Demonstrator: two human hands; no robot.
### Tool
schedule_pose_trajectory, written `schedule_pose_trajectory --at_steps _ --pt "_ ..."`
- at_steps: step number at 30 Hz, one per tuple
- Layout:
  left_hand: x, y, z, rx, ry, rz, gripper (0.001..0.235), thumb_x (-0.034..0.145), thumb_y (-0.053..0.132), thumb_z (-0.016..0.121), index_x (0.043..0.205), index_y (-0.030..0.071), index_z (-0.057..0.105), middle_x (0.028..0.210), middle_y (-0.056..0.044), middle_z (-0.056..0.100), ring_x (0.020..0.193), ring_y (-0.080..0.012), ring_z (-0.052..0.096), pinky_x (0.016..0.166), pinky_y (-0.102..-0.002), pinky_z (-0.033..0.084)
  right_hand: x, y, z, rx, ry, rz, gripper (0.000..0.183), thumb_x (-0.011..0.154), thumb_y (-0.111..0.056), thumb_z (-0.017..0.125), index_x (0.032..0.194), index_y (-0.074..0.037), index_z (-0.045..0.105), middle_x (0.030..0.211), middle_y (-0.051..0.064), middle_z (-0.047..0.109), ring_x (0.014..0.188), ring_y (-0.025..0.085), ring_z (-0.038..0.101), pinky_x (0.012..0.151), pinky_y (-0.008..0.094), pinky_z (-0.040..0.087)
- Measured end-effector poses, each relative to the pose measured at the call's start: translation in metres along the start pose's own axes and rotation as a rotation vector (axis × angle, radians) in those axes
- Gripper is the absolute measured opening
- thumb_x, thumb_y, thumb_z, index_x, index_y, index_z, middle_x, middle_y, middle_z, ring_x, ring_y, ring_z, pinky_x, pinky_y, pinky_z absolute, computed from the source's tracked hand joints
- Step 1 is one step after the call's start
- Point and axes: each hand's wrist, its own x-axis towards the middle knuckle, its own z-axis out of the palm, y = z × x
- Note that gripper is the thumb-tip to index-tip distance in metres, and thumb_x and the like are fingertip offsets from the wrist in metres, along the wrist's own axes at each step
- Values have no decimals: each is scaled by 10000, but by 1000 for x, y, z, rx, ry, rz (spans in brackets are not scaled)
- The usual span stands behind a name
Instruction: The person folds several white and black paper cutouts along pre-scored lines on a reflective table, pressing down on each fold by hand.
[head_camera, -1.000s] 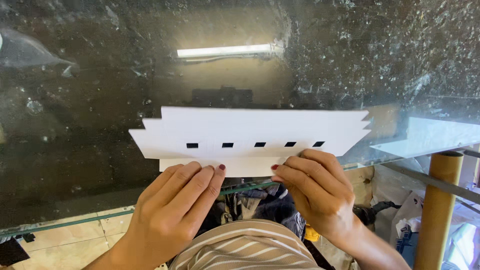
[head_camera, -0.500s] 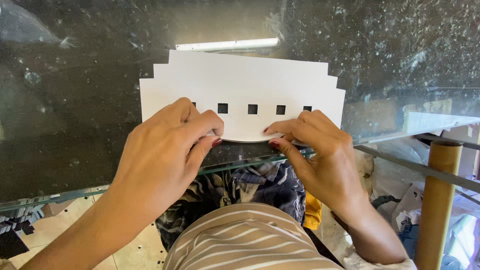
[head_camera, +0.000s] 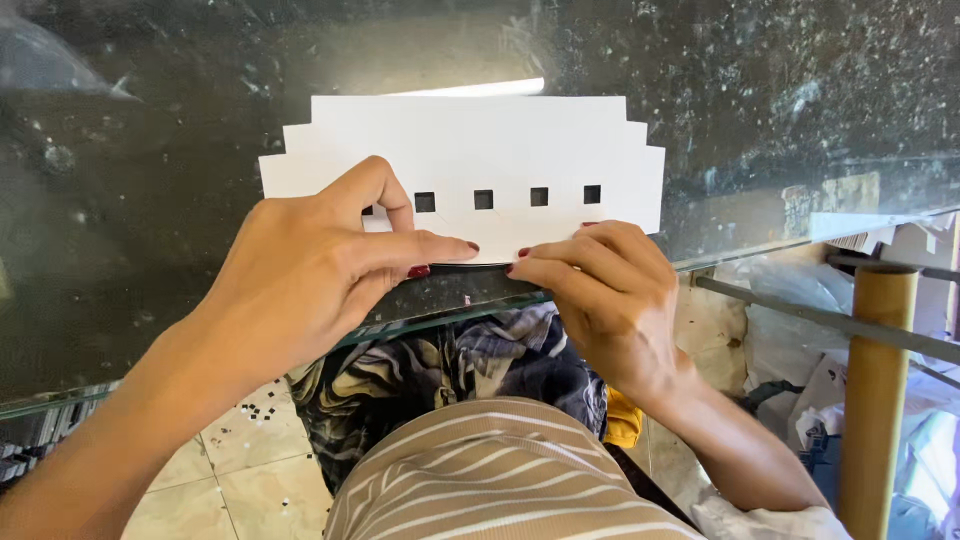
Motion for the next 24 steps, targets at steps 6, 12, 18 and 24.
schedule_pose_trajectory --at_steps 6,12,18,24 --pt "-5 -13 6 220 -15 246 817 718 -244 662 1335 292 680 1211 -41 630 637 -215 595 312 -286 445 9 6 -7 100 -115 127 201 947 95 695 988 -93 755 896 25 758 774 211 609 709 320 462" --pt "-9 0 9 448 -190 205 653 832 105 706 1467 215 600 1332 -12 452 901 -194 513 465 -306 550 18 8 -12 159 -176 170 186 966 87 666 983 -74 756 981 59 750 853 222 668 774 332 470" --pt "-1 0 5 271 -223 148 618 790 35 690 1387 188 646 1401 -35 446 964 -237 527 634 -397 583 -48 34 -7 -75 -1 -59 144 952 37 713 1038 -47 792 1104 137 760 1071 335 737 1004 449 560" --pt "1 0 8 239 -258 105 551 838 121 683 1381 208 646 1345 -50 475 884 -246 519 469 -385 559 -75 46 -6 -311 -175 43 350 1089 -330 538 1346 -156 702 1396 71 660 1459 427 357 1241 581 228"
